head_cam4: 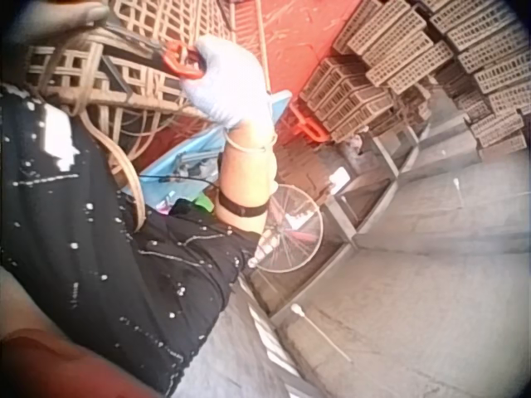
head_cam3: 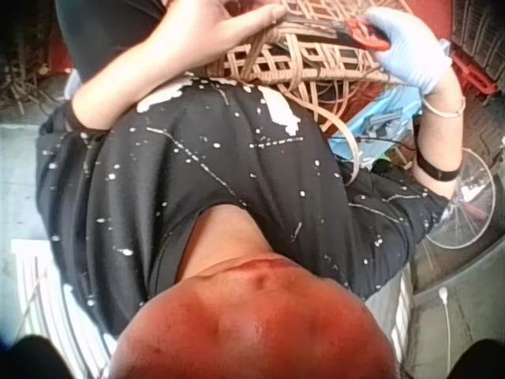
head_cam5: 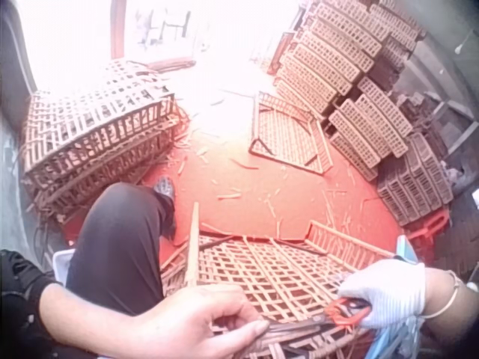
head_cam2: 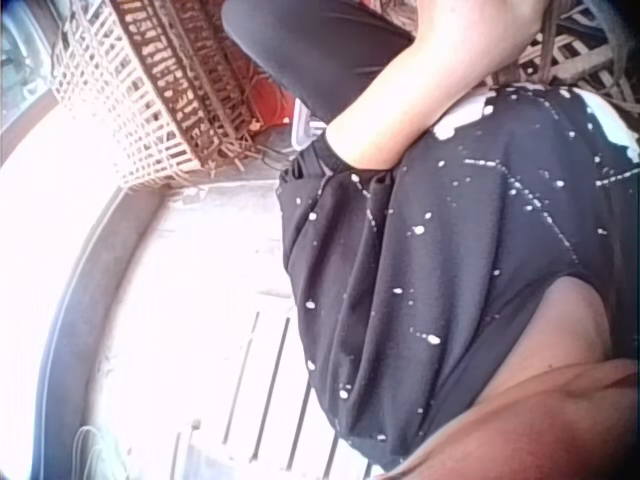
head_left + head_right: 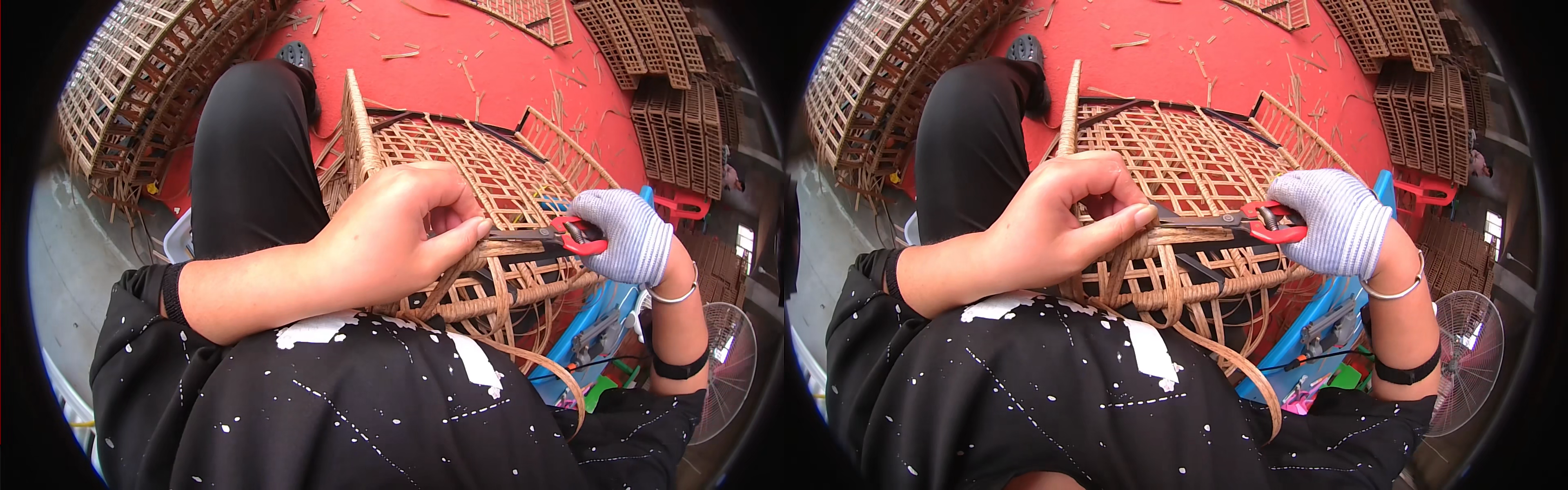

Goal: Assembling and securing rattan strips onto a wooden furniture frame using a pneumatic nail gun and cutters.

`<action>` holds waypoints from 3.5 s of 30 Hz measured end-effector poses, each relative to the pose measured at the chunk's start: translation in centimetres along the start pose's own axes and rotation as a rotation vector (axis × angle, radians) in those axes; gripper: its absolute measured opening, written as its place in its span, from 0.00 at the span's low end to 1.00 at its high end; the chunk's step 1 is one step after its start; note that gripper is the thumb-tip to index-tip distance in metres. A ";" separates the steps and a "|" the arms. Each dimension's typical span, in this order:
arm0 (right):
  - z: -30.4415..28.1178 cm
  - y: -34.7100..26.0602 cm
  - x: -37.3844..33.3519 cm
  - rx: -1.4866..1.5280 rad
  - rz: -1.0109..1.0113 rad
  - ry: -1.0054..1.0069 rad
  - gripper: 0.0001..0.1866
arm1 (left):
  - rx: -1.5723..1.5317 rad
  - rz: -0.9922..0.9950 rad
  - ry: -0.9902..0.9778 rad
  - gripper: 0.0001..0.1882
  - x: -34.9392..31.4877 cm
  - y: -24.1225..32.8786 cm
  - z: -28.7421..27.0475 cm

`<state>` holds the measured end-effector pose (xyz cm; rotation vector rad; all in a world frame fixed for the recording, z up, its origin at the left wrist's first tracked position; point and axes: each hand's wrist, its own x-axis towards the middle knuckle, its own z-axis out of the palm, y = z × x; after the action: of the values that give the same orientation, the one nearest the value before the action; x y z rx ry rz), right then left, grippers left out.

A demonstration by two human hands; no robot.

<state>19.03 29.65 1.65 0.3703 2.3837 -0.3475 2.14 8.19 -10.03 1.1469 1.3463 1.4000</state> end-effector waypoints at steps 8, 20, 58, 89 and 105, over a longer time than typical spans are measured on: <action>-2.0 -0.2 0.5 0.053 0.068 -0.175 0.10 | 0.010 -0.010 -0.012 0.08 0.0 0.1 -0.2; -1.6 0.0 0.1 0.106 0.027 -0.165 0.11 | -0.001 -0.012 -0.018 0.08 0.1 0.0 -0.1; 39.3 6.0 -32.5 0.386 1.735 1.064 0.29 | 0.344 0.203 0.135 0.31 -2.7 0.5 2.0; 26.3 -6.1 -4.4 0.259 0.439 1.323 0.22 | 0.188 0.202 0.187 0.16 -5.6 -1.8 3.5; 25.0 -6.0 -3.3 0.331 0.462 1.412 0.10 | 0.129 0.343 0.153 0.20 -4.5 -5.2 2.5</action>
<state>34.16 14.98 -13.41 1.7498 3.3791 -0.2881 5.42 4.62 -15.47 1.4318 1.4094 1.6936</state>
